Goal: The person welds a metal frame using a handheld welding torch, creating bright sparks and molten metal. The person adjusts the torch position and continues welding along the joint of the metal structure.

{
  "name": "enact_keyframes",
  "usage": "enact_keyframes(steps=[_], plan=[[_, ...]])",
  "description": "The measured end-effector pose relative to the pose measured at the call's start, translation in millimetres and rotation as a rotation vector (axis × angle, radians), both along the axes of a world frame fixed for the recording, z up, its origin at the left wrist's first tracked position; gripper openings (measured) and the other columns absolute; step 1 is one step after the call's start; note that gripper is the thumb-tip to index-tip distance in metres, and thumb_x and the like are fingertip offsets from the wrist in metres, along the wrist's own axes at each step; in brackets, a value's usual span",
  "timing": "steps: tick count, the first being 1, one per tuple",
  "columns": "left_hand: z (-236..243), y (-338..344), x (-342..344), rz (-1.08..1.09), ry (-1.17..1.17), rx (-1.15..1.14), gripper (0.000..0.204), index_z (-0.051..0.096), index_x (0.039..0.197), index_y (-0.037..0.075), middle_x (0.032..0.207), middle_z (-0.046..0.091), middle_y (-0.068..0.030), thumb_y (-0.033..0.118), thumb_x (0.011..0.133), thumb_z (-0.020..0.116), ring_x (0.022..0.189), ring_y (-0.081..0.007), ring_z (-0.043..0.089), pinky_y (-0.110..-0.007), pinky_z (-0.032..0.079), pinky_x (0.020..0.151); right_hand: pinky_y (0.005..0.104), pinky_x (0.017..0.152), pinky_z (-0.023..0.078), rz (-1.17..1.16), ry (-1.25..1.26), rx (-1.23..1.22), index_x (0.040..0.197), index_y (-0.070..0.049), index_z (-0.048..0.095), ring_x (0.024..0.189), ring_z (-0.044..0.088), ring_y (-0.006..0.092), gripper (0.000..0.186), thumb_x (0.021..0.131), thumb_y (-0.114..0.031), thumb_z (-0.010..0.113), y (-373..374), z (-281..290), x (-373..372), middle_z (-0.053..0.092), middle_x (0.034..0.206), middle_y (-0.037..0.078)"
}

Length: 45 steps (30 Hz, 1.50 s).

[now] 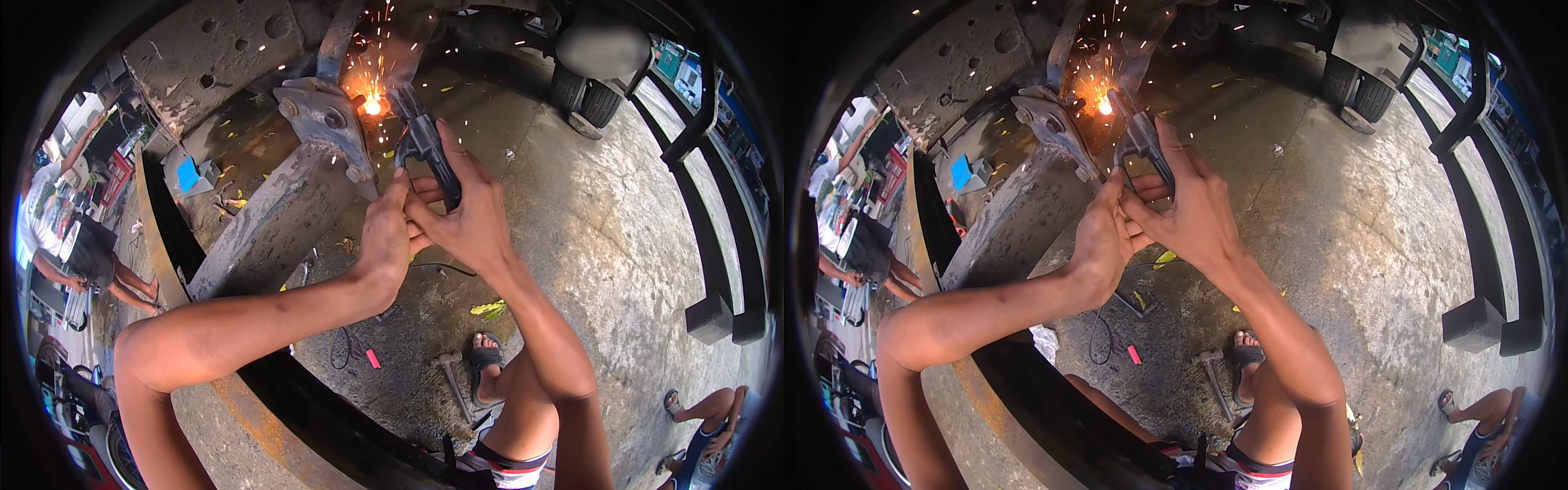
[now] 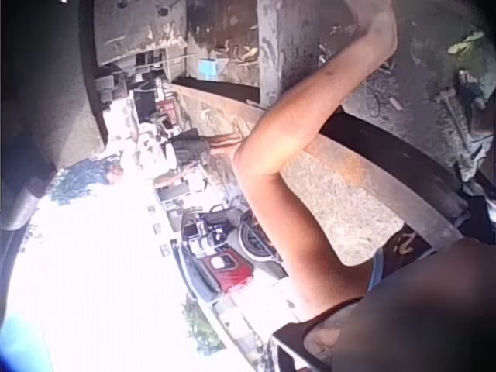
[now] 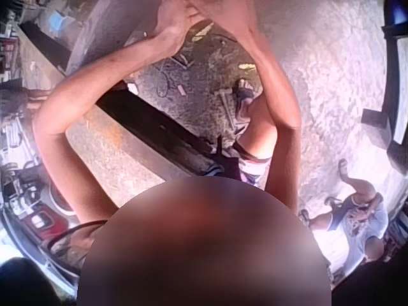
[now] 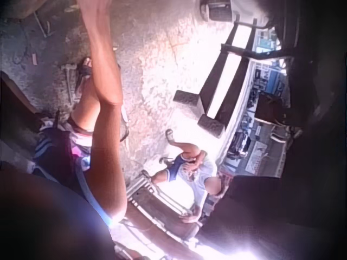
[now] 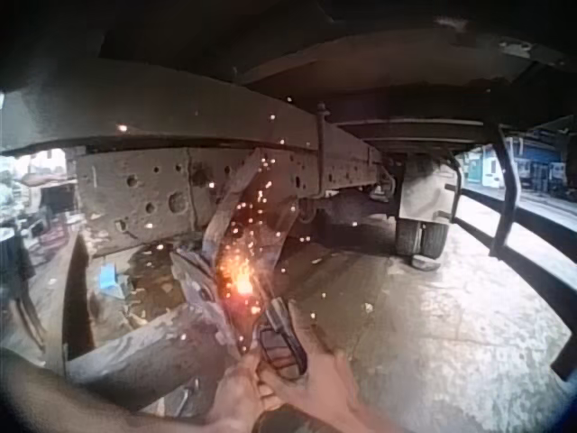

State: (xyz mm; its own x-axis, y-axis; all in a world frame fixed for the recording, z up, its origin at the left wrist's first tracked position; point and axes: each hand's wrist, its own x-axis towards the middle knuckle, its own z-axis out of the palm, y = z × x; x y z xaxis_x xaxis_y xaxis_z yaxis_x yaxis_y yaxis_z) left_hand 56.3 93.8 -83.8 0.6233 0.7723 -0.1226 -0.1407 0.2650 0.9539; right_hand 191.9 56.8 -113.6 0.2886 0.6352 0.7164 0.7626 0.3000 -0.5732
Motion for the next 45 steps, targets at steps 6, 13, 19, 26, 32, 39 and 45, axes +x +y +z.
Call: enact_keyframes(steps=[6,13,19,26,32,39,45], plan=[[1,1,1,-0.008,0.003,-0.009,0.067,0.057,0.141,-0.002,0.137,0.068,-0.017,0.053,0.119,0.026,0.126,-0.0277,0.07,-0.046,0.051,0.118,0.0368,0.082,0.065,0.019,0.012,-0.041,0.16,0.005,0.047,0.098,0.082,0.0265,0.09,0.083,-0.014,0.088,0,1,2,0.075,0.122,0.023],[-1,3,2,-0.005,0.027,-0.032,0.066,0.057,0.141,-0.002,0.131,0.071,-0.0161,0.052,0.119,0.026,0.124,-0.0266,0.071,-0.046,0.051,0.118,0.0394,0.087,0.064,0.041,0.043,-0.074,0.16,0.004,0.049,0.105,0.081,0.032,0.089,0.083,-0.017,0.089,-1,3,2,0.074,0.123,0.025],[2,2,3,0.033,0.036,-0.041,0.067,0.058,0.14,-0.003,0.128,0.072,-0.0161,0.052,0.119,0.026,0.122,-0.026,0.072,-0.046,0.052,0.117,0.0408,0.089,0.063,0.023,0.006,-0.064,0.16,0.003,0.049,0.111,0.079,0.036,0.09,0.082,-0.019,0.089,0,5,2,0.074,0.124,0.026],[-1,7,3,0.038,0.016,-0.052,0.067,0.059,0.139,-0.002,0.129,0.072,-0.0154,0.053,0.119,0.027,0.122,-0.0262,0.072,-0.046,0.053,0.115,0.0418,0.093,0.061,0.041,0.028,-0.067,0.159,0.004,0.05,0.117,0.077,0.0384,0.089,0.082,-0.02,0.088,5,7,1,0.073,0.126,0.028],[-1,9,3,0.042,0.014,-0.056,0.067,0.06,0.139,-0.002,0.131,0.072,-0.0164,0.053,0.119,0.027,0.122,-0.0268,0.072,-0.046,0.053,0.115,0.0419,0.093,0.061,0.066,0.048,-0.075,0.158,0.006,0.05,0.117,0.076,0.0389,0.089,0.081,-0.018,0.087,6,8,1,0.072,0.127,0.029],[-1,9,3,0.051,0.03,-0.071,0.069,0.058,0.141,-0.002,0.128,0.072,-0.016,0.055,0.118,0.027,0.122,-0.0266,0.072,-0.046,0.052,0.116,0.0403,0.086,0.062,0.077,0.085,-0.083,0.159,0.004,0.05,0.109,0.078,0.0362,0.088,0.082,-0.017,0.087,7,9,-1,0.073,0.124,0.028],[6,2,0,0.053,0.035,-0.018,0.07,0.055,0.144,-0.003,0.133,0.07,-0.0165,0.057,0.118,0.03,0.123,-0.0278,0.071,-0.046,0.051,0.117,0.0392,0.083,0.062,0.082,0.001,-0.05,0.164,-0.002,0.046,0.1,0.079,0.0333,0.091,0.085,-0.019,0.087,10,7,-1,0.074,0.114,0.023]])
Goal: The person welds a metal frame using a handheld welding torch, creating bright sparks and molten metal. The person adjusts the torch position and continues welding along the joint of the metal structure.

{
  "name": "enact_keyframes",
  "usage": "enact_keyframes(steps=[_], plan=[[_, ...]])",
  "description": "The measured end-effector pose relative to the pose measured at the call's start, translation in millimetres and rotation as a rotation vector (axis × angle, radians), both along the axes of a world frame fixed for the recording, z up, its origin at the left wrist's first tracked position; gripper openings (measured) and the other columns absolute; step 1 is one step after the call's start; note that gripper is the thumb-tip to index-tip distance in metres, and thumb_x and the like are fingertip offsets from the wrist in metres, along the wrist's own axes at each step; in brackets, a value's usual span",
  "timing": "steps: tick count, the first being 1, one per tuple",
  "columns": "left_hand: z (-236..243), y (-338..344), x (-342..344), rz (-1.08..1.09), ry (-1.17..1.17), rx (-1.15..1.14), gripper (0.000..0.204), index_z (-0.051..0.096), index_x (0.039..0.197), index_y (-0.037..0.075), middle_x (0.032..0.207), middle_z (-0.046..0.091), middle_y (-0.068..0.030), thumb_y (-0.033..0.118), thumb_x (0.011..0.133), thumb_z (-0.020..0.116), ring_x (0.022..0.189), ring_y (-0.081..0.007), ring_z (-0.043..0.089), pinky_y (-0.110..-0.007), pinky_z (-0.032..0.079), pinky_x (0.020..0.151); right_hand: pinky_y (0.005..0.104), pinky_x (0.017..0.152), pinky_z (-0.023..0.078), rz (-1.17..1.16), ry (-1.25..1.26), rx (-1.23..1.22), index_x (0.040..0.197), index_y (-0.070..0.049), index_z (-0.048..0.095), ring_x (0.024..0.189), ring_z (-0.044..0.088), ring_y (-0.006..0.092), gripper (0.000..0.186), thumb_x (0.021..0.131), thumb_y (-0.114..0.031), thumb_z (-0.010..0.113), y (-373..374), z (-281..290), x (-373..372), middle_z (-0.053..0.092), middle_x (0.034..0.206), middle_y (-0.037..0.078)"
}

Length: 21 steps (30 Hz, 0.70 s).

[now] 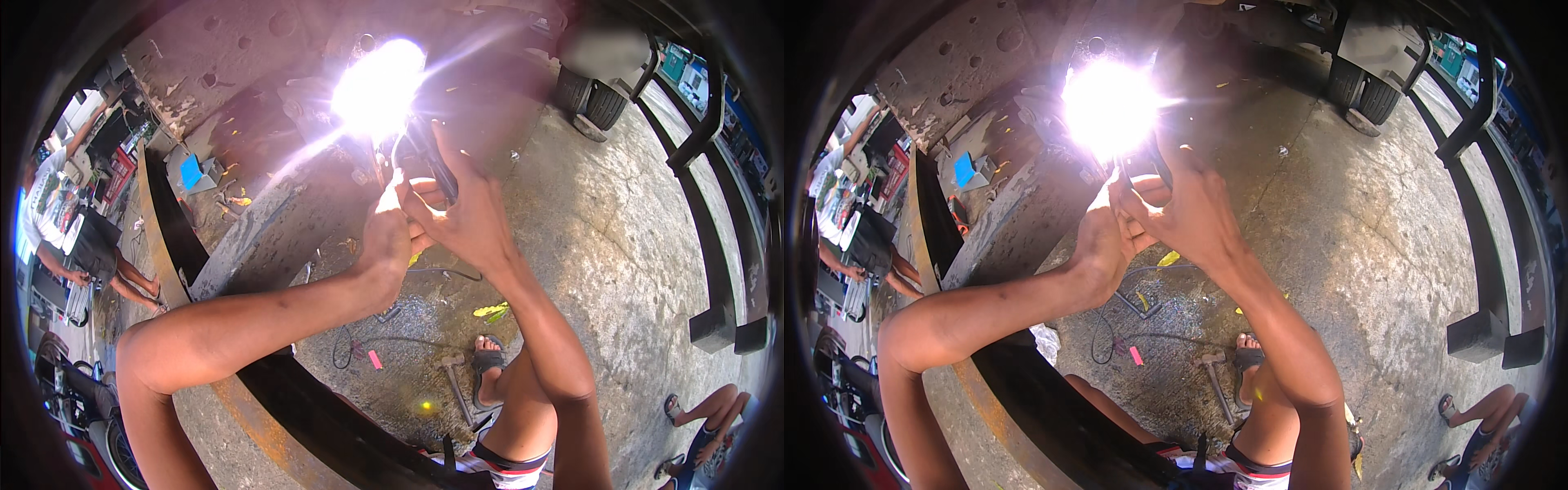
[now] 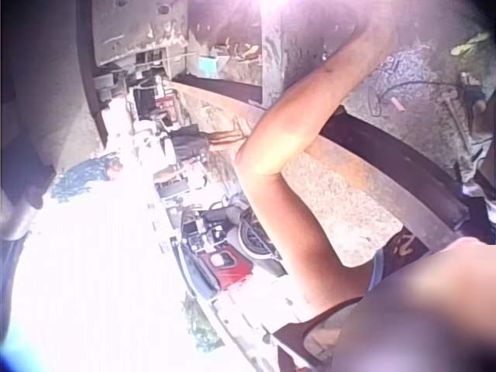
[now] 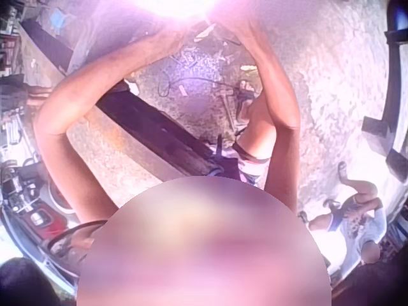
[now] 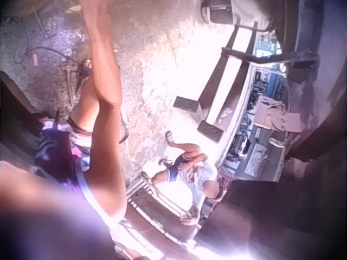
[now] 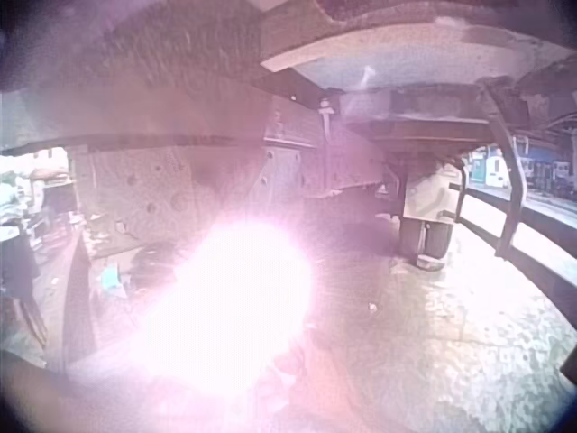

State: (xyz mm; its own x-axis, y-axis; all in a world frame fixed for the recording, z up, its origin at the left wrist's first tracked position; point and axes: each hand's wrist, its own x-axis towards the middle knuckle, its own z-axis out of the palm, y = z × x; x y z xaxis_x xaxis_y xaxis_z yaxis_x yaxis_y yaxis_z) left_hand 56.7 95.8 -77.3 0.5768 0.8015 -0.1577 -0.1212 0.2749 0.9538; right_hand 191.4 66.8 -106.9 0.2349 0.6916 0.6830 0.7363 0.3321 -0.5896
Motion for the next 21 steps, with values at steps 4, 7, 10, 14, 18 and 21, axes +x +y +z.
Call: enact_keyframes(steps=[4,7,10,14,18,21], plan=[[-5.2,3.5,2.9,-0.031,-0.06,0.018,0.065,0.056,0.143,-0.001,0.139,0.069,-0.016,0.052,0.118,0.029,0.125,-0.028,0.071,-0.047,0.052,0.116,0.0412,0.086,0.062,-0.09,0.037,0.039,0.161,0.002,0.048,0.103,0.079,0.031,0.094,0.08,-0.02,0.089,-2.9,-2.9,0.1,0.074,0.114,0.024],[-6.4,5.0,2.9,-0.032,-0.042,0.005,0.065,0.058,0.141,-0.002,0.138,0.069,-0.0165,0.052,0.118,0.029,0.124,-0.0271,0.072,-0.046,0.053,0.115,0.0416,0.087,0.062,-0.057,0.102,-0.005,0.159,0.003,0.05,0.106,0.079,0.032,0.093,0.079,-0.019,0.089,-3.5,-1.8,-0.3,0.074,0.114,0.025],[-9.6,6.7,2.5,-0.015,-0.03,-0.013,0.065,0.06,0.139,-0.002,0.135,0.071,-0.0158,0.052,0.118,0.029,0.121,-0.0267,0.073,-0.046,0.054,0.114,0.042,0.09,0.062,-0.041,0.066,0.008,0.158,0.004,0.051,0.111,0.079,0.0357,0.09,0.08,-0.019,0.089,-6.2,0.7,-2.4,0.074,0.118,0.026],[-11.7,8.9,3.8,-0.011,-0.039,-0.036,0.065,0.061,0.138,-0.001,0.13,0.073,-0.0156,0.052,0.118,0.029,0.119,-0.0266,0.074,-0.046,0.055,0.113,0.0422,0.093,0.061,-0.061,-0.004,0.036,0.158,0.004,0.051,0.114,0.077,0.0393,0.088,0.081,-0.02,0.088,-1.7,-4.9,2.2,0.074,0.123,0.028],[-11.8,9.1,4.6,-0.011,-0.035,-0.043,0.066,0.061,0.137,-0.002,0.127,0.074,-0.0166,0.052,0.118,0.028,0.119,-0.0269,0.074,-0.046,0.054,0.114,0.0424,0.094,0.061,-0.062,-0.005,0.018,0.158,0.004,0.051,0.114,0.077,0.0391,0.088,0.081,-0.019,0.088,-0.6,-6.7,3.6,0.073,0.124,0.028],[-11.6,9.6,3.4,-0.013,-0.011,-0.037,0.067,0.06,0.138,-0.002,0.127,0.074,-0.0177,0.052,0.118,0.027,0.12,-0.0276,0.073,-0.047,0.053,0.115,0.0425,0.094,0.06,-0.059,0.006,-0.006,0.159,0.004,0.05,0.114,0.077,0.0389,0.088,0.082,-0.018,0.087,-3.2,-3.6,1.7,0.073,0.125,0.028]])
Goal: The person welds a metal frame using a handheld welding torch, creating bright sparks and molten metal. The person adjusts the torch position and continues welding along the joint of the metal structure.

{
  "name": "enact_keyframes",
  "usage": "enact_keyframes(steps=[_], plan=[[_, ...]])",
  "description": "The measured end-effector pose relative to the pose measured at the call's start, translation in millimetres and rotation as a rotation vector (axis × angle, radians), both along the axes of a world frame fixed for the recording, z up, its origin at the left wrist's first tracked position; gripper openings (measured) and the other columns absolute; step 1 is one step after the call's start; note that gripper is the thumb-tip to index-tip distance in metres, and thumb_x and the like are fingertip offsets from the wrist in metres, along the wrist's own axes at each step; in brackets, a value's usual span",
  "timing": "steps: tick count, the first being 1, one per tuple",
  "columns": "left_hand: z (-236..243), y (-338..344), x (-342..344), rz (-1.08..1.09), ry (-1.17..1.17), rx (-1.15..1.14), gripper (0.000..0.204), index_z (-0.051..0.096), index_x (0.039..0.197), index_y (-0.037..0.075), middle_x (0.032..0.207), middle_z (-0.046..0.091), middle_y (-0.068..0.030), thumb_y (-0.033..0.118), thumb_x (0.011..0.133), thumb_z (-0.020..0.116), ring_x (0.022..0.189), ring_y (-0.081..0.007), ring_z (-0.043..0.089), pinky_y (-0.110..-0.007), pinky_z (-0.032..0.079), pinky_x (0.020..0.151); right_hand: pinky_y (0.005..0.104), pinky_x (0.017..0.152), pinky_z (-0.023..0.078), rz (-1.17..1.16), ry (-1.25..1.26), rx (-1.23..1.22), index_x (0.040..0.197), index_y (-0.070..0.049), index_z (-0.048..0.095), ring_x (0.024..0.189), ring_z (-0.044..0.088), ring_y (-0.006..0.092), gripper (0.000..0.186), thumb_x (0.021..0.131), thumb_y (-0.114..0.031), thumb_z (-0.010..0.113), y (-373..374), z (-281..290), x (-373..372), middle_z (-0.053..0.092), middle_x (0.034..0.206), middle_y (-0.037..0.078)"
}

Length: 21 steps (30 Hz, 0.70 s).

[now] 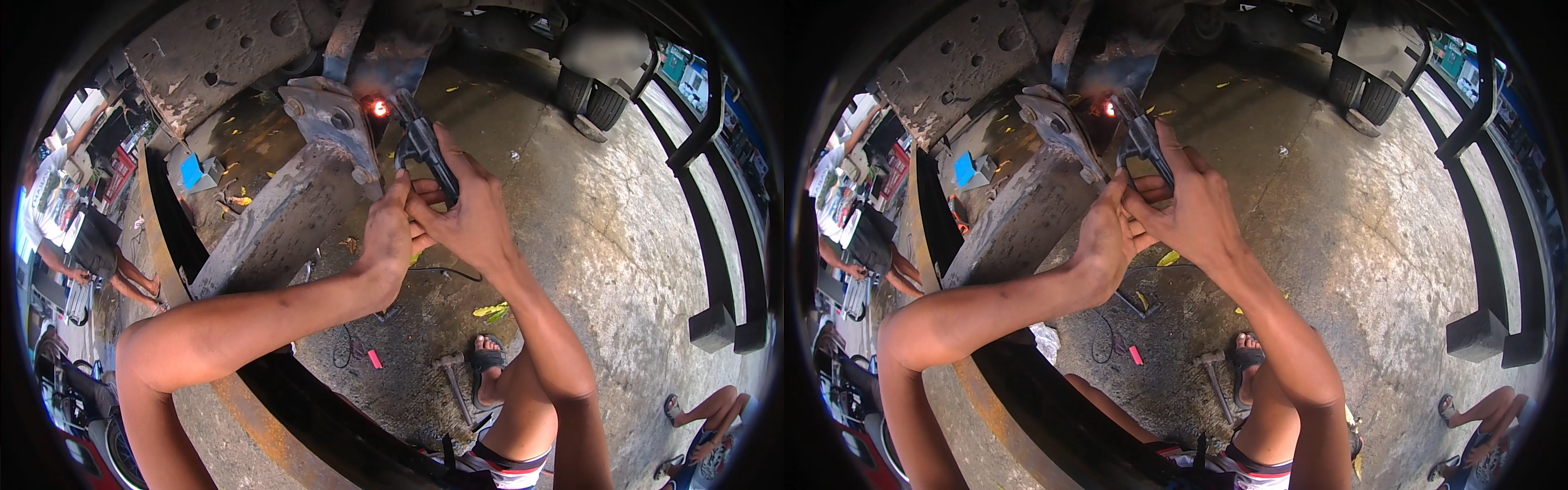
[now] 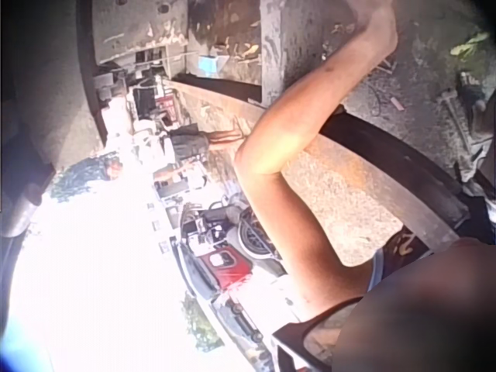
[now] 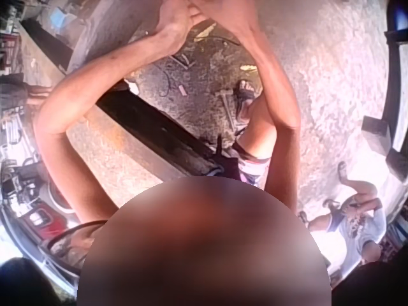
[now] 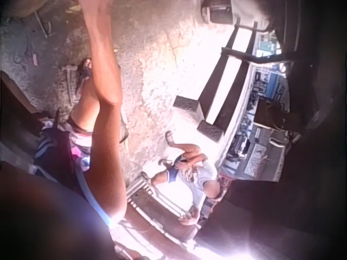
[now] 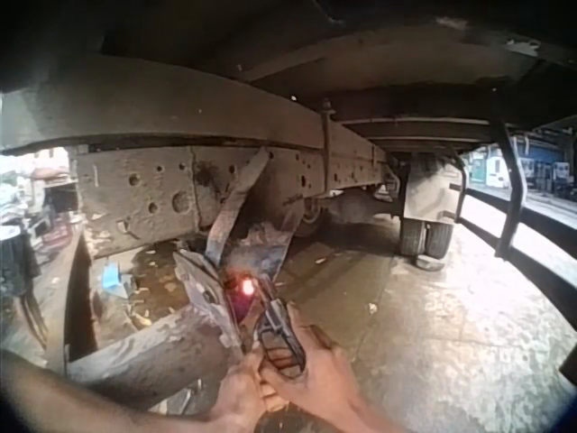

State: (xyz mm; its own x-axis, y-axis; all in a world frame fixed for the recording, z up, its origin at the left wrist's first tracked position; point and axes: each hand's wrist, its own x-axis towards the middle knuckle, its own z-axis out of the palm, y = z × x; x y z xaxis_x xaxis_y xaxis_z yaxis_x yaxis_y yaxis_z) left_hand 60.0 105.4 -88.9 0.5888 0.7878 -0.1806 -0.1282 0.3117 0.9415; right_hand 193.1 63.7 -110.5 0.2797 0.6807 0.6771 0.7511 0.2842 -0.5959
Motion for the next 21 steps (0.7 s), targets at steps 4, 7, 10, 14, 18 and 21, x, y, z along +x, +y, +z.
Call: enact_keyframes(steps=[4,7,10,14,18,21], plan=[[1,-1,0,-0.006,0.015,0.009,0.068,0.058,0.14,-0.003,0.126,0.073,-0.0186,0.053,0.118,0.027,0.122,-0.0288,0.072,-0.047,0.051,0.117,0.0489,0.09,0.064,0.023,-0.041,0.029,0.161,0.003,0.046,0.111,0.076,0.0472,0.093,0.085,-0.03,0.088,1,-1,2,0.072,0.124,0.032],[2,-1,0,-0.013,0.011,0.0,0.069,0.056,0.143,-0.003,0.127,0.072,-0.0188,0.054,0.118,0.027,0.124,-0.0293,0.071,-0.047,0.051,0.118,0.049,0.091,0.063,0.031,-0.021,0.017,0.161,0.003,0.046,0.112,0.076,0.0467,0.092,0.085,-0.029,0.088,0,1,1,0.072,0.124,0.032],[2,-1,0,-0.015,0.004,-0.018,0.069,0.055,0.144,-0.004,0.13,0.072,-0.019,0.054,0.118,0.028,0.127,-0.0289,0.07,-0.047,0.05,0.119,0.0463,0.091,0.063,0.025,0.007,0.007,0.16,0.002,0.048,0.113,0.076,0.0429,0.09,0.084,-0.025,0.087,0,0,0,0.072,0.125,0.03],[6,-9,-1,0.002,0.034,0.051,0.067,0.055,0.145,-0.003,0.136,0.069,-0.0178,0.052,0.118,0.028,0.127,-0.028,0.07,-0.047,0.05,0.119,0.0411,0.089,0.062,0.005,-0.002,-0.008,0.16,0.004,0.049,0.111,0.078,0.0341,0.09,0.081,-0.017,0.087,1,0,1,0.074,0.124,0.026],[6,-8,-1,-0.037,-0.046,0.057,0.066,0.057,0.143,-0.002,0.137,0.069,-0.0166,0.052,0.119,0.029,0.125,-0.027,0.071,-0.046,0.051,0.118,0.0367,0.081,0.063,-0.001,0.05,0.054,0.161,0.002,0.048,0.106,0.08,0.0285,0.094,0.079,-0.018,0.09,1,-5,4,0.076,0.117,0.022],[5,-7,-1,-0.039,-0.032,0.046,0.067,0.057,0.142,-0.002,0.135,0.07,-0.0165,0.052,0.119,0.028,0.124,-0.0267,0.071,-0.046,0.051,0.117,0.0385,0.082,0.063,-0.005,0.045,0.041,0.16,0.002,0.05,0.104,0.08,0.031,0.092,0.079,-0.017,0.09,-4,1,0,0.076,0.115,0.023]])
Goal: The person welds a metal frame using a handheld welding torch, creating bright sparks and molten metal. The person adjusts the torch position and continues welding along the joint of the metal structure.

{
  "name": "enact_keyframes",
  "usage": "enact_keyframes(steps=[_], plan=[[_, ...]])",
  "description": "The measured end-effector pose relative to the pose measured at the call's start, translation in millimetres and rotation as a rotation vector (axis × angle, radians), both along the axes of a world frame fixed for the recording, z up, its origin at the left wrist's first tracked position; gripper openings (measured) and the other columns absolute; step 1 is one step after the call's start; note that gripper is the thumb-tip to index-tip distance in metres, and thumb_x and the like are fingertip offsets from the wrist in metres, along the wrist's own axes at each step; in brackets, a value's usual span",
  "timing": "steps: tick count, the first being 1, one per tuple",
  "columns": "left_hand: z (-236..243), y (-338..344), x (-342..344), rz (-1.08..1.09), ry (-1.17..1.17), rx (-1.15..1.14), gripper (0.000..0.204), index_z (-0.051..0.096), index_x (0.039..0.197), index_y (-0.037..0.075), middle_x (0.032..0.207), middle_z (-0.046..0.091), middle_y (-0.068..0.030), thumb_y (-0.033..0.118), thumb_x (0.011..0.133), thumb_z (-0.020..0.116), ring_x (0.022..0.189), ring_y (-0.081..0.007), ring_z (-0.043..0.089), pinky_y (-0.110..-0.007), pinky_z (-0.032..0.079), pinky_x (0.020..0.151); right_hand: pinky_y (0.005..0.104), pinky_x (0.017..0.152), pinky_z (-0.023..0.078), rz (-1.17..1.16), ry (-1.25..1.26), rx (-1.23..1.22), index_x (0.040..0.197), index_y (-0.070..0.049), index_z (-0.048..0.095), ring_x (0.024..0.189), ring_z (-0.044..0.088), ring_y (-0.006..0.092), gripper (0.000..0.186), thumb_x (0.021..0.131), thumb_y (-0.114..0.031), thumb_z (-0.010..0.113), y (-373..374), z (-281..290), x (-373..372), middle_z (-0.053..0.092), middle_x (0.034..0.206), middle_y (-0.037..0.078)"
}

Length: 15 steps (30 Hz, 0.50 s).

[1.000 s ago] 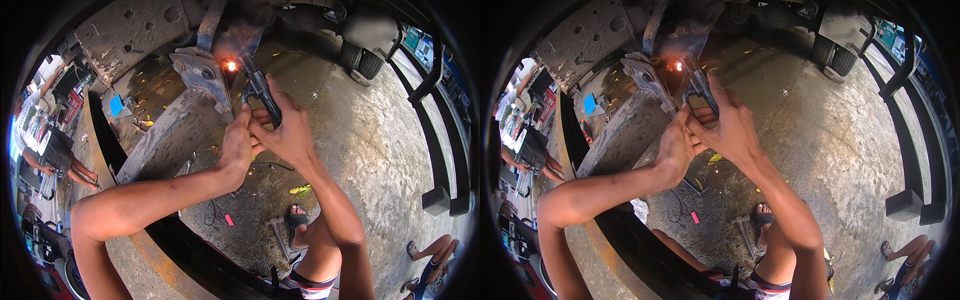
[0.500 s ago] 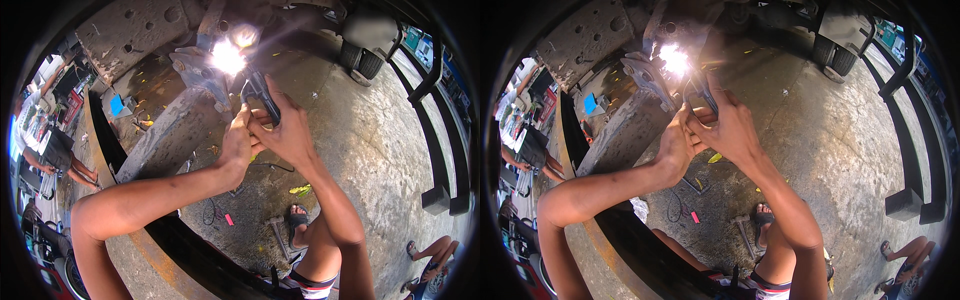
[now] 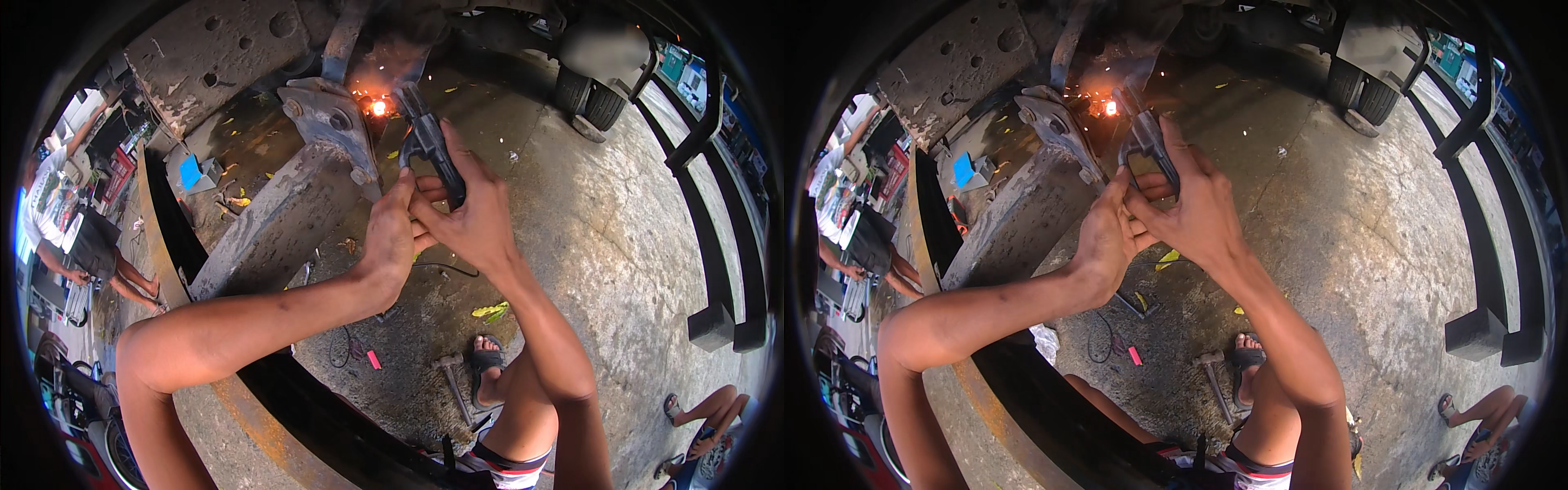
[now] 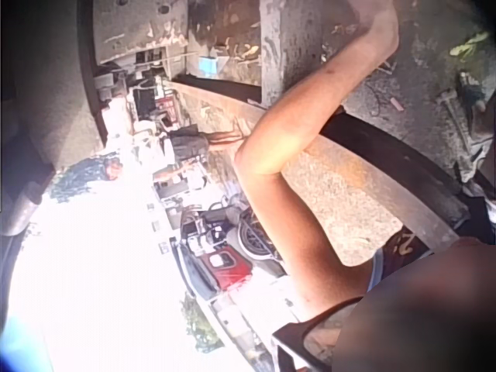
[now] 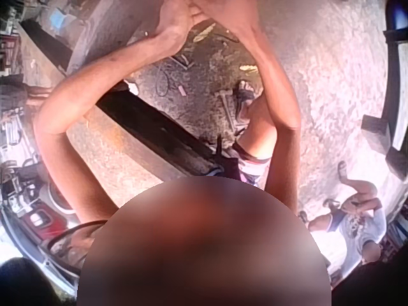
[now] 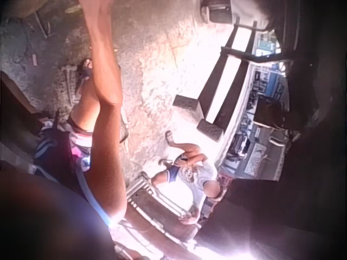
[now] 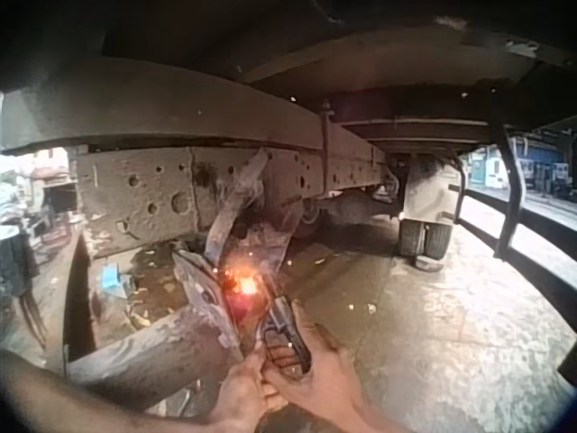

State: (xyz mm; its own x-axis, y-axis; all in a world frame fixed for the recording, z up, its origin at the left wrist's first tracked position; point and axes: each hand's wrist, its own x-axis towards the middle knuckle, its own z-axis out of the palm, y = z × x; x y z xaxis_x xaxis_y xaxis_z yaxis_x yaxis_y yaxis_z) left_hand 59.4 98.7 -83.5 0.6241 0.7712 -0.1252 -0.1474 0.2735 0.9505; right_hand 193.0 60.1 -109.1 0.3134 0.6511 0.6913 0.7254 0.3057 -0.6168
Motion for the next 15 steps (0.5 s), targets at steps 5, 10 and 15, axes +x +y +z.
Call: enact_keyframes(steps=[5,10,15], plan=[[-4.4,3.4,0.2,-0.011,0.025,-0.019,0.067,0.058,0.141,-0.002,0.134,0.071,-0.0161,0.052,0.119,0.025,0.124,-0.0267,0.072,-0.046,0.051,0.117,0.0414,0.089,0.062,0.032,-0.006,-0.009,0.159,0.003,0.05,0.106,0.08,0.0361,0.09,0.08,-0.018,0.088,0.8,-4.3,1.4,0.075,0.118,0.026],[-2.0,2.1,0.0,-0.002,0.046,-0.012,0.067,0.058,0.14,-0.002,0.13,0.071,-0.0159,0.052,0.119,0.025,0.124,-0.0267,0.071,-0.047,0.051,0.117,0.0423,0.092,0.061,0.03,0.015,-0.052,0.159,0.003,0.05,0.111,0.078,0.0381,0.09,0.08,-0.017,0.088,0.4,-2.6,1.3,0.074,0.123,0.027],[-0.7,1.4,0.0,0.009,0.045,-0.026,0.068,0.057,0.141,-0.003,0.126,0.071,-0.0164,0.053,0.119,0.026,0.123,-0.0268,0.071,-0.047,0.051,0.117,0.0425,0.093,0.061,0.016,-0.03,-0.048,0.159,0.005,0.049,0.113,0.077,0.0383,0.09,0.081,-0.017,0.088,3.6,-5.8,3.2,0.073,0.126,0.029]])
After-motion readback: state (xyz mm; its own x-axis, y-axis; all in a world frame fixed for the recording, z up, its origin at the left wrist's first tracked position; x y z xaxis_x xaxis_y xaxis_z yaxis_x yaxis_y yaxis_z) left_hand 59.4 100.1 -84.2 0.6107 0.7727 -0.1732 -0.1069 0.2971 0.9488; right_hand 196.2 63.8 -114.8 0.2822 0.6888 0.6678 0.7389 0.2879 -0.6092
